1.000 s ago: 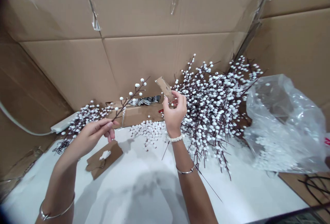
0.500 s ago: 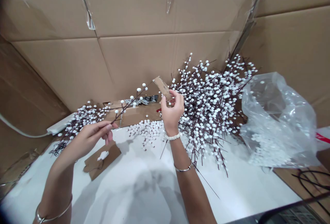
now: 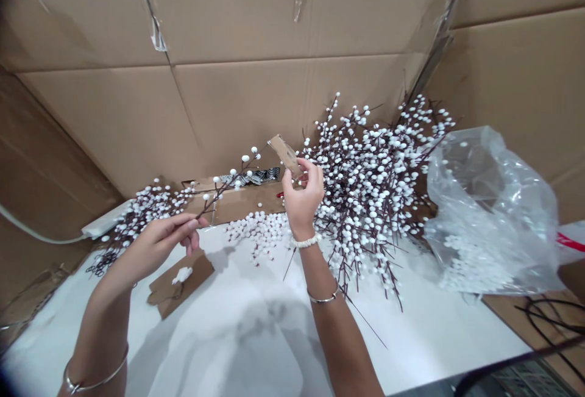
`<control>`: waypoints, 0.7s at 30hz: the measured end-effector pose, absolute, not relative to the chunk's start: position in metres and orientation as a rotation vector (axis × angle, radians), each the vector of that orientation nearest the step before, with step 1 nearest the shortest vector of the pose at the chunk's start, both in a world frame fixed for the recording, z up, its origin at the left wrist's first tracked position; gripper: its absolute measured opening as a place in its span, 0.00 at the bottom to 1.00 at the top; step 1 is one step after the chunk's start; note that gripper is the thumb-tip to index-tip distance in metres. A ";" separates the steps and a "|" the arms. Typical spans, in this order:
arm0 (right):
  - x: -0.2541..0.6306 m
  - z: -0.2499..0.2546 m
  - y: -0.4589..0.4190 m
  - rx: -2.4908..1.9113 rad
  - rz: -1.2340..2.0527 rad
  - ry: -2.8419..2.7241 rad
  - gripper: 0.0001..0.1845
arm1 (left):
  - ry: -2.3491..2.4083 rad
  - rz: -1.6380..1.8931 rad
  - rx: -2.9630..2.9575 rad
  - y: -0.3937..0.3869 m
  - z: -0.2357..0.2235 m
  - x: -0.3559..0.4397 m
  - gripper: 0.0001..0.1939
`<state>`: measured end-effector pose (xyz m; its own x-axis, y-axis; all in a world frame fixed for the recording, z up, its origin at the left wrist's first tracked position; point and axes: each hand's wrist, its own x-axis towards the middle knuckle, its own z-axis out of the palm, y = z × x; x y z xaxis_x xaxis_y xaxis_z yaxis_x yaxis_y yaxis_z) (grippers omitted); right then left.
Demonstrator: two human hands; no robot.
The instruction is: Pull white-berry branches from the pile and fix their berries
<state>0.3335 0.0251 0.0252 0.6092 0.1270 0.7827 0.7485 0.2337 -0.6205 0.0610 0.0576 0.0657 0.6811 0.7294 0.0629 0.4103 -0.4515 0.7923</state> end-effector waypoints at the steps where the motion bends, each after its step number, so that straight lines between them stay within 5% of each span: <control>1: 0.334 0.025 0.025 -1.288 -0.507 -0.852 0.12 | 0.881 0.513 2.096 0.057 0.066 0.061 0.18; 21: 0.334 0.023 0.025 -1.302 -0.455 -0.827 0.14 | 0.896 0.477 2.077 0.058 0.066 0.057 0.18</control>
